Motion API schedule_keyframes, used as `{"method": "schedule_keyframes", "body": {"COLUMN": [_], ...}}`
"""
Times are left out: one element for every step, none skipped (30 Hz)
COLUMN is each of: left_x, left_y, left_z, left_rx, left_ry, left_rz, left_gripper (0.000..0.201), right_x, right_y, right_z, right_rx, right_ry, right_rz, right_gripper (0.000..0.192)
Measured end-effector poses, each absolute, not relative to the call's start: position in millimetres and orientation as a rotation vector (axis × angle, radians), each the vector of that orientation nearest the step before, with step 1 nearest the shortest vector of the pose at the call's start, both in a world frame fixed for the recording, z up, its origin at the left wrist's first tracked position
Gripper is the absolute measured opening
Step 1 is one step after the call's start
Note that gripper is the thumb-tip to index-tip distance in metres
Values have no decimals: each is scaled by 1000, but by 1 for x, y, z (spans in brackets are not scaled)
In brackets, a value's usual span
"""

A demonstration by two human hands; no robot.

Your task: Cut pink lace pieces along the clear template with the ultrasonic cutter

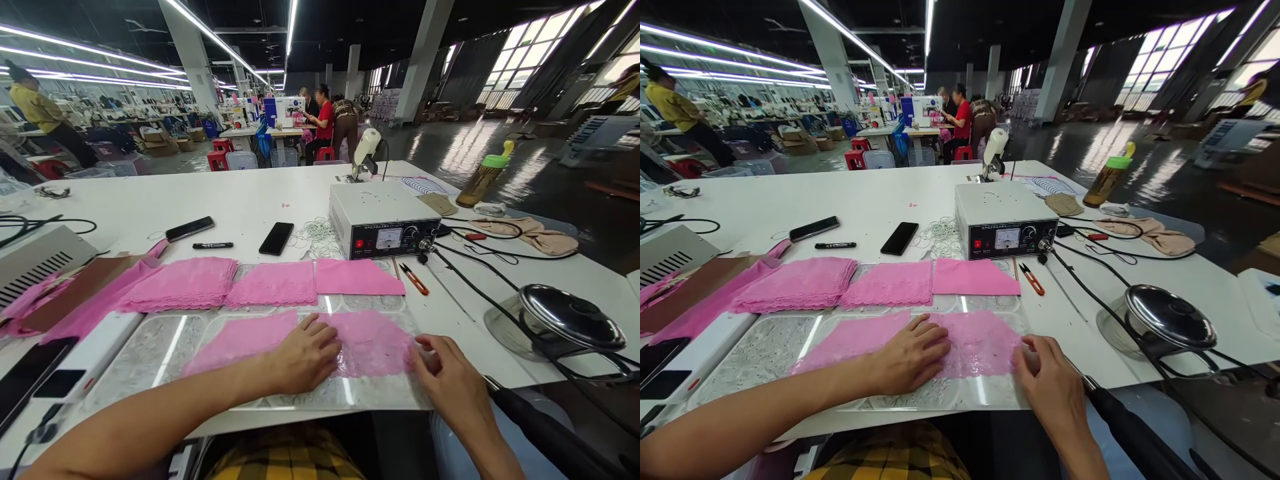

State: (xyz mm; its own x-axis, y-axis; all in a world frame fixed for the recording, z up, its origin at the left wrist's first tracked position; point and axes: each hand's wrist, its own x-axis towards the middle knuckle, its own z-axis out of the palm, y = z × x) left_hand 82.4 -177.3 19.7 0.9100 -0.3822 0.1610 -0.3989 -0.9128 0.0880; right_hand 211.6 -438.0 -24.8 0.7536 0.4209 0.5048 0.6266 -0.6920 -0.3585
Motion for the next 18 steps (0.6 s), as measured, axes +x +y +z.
{"method": "schedule_keyframes", "body": {"left_x": [82,82,81,80,78,77,75,73,72,72,73,77,83,92,103,115,129,143], "left_y": [-177,-177,-177,-177,-176,-176,-175,-174,-173,-172,-171,-170,-168,-166,-163,-160,-156,-151], "left_z": [20,21,21,21,21,21,21,22,23,25,27,30,35,39,44,48,52,55], "left_rx": [2954,2955,2959,2963,2967,2969,2969,2964,2953,2939,2927,2919,2917,2922,2934,2944,2953,2959], "left_ry": [-609,-609,-606,-603,-602,-600,-598,-599,-605,-609,-604,-585,-552,-499,-438,-381,-321,-262], "left_rz": [210,207,205,201,199,195,193,189,181,168,143,109,72,35,15,16,14,6], "left_gripper": [23,24,25,26,27,28,29,30,30,29,27,24,21,19,19,19,21,22], "right_x": [211,210,210,211,212,213,215,216,217,217,218,219,219,220,222,223,226,228], "right_y": [-437,-435,-434,-434,-434,-435,-436,-437,-437,-437,-435,-432,-429,-426,-423,-421,-419,-418], "right_z": [-24,-24,-25,-26,-27,-28,-28,-27,-25,-22,-19,-16,-13,-10,-8,-6,-5,-5], "right_rx": [-2407,-2406,-2431,-2469,-2508,-2531,-2532,-2508,-2468,-2417,-2364,-2311,-2271,-2251,-2252,-2273,-2307,-2340], "right_ry": [-869,-940,-977,-971,-930,-866,-802,-761,-752,-764,-787,-814,-844,-879,-912,-928,-926,-907], "right_rz": [-519,-511,-514,-535,-567,-604,-631,-643,-627,-586,-526,-459,-384,-300,-214,-139,-74,-19], "right_gripper": [23,23,21,19,18,20,21,22,22,22,23,25,27,27,27,27,27,27]}}
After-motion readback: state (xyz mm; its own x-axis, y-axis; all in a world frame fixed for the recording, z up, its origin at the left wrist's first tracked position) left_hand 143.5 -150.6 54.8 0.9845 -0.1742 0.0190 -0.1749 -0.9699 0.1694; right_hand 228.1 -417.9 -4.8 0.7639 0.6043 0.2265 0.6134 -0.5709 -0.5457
